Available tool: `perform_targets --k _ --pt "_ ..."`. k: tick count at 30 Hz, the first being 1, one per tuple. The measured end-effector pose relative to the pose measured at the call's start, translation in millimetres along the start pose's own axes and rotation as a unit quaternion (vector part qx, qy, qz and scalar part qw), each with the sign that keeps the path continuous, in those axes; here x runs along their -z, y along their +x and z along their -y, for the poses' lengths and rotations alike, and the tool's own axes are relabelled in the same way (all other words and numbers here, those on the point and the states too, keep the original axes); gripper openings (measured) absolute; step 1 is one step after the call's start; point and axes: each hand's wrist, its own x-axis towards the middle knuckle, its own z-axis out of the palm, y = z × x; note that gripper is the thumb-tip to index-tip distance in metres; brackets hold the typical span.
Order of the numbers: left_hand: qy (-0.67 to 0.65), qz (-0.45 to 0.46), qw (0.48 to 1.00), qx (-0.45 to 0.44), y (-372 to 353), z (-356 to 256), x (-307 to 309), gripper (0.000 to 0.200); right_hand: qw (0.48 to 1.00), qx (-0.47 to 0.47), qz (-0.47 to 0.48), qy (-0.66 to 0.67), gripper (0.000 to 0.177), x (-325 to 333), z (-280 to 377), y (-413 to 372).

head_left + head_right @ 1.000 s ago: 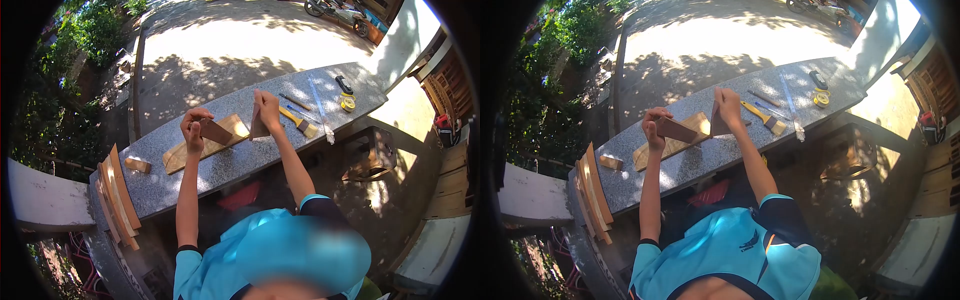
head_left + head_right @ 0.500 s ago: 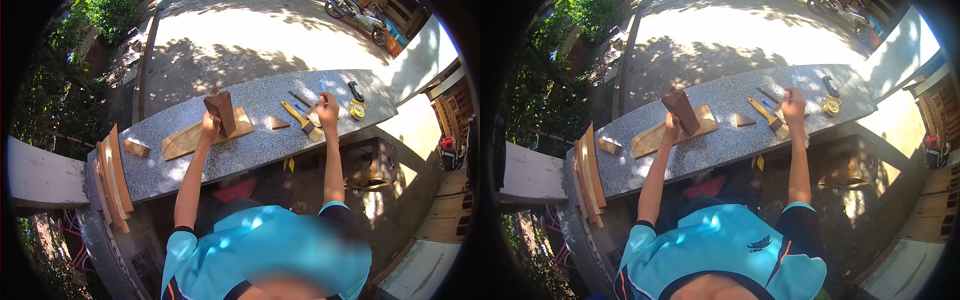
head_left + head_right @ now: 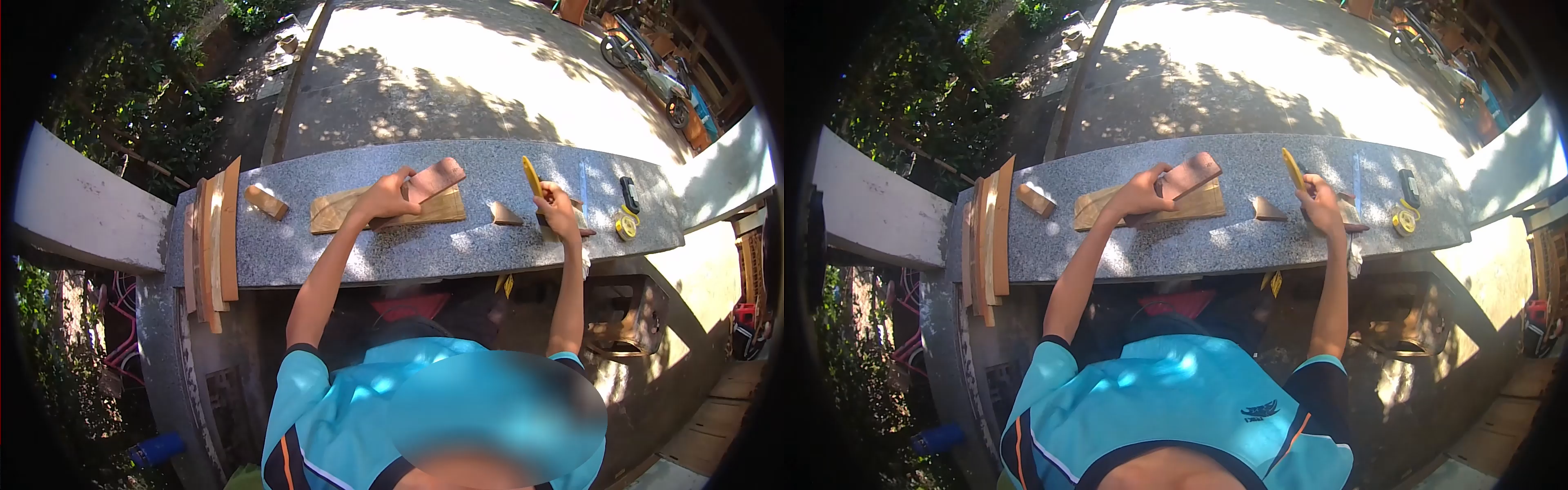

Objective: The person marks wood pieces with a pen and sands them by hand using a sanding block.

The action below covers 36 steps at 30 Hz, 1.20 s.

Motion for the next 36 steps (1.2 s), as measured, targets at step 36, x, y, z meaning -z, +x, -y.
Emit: perform_targets --k 36 --pt "0.128 -0.266 0.946 -0.135 -66 98 -3 0.063 0.980 0.135 -0.027 -0.146 0.024 -153 170 40"
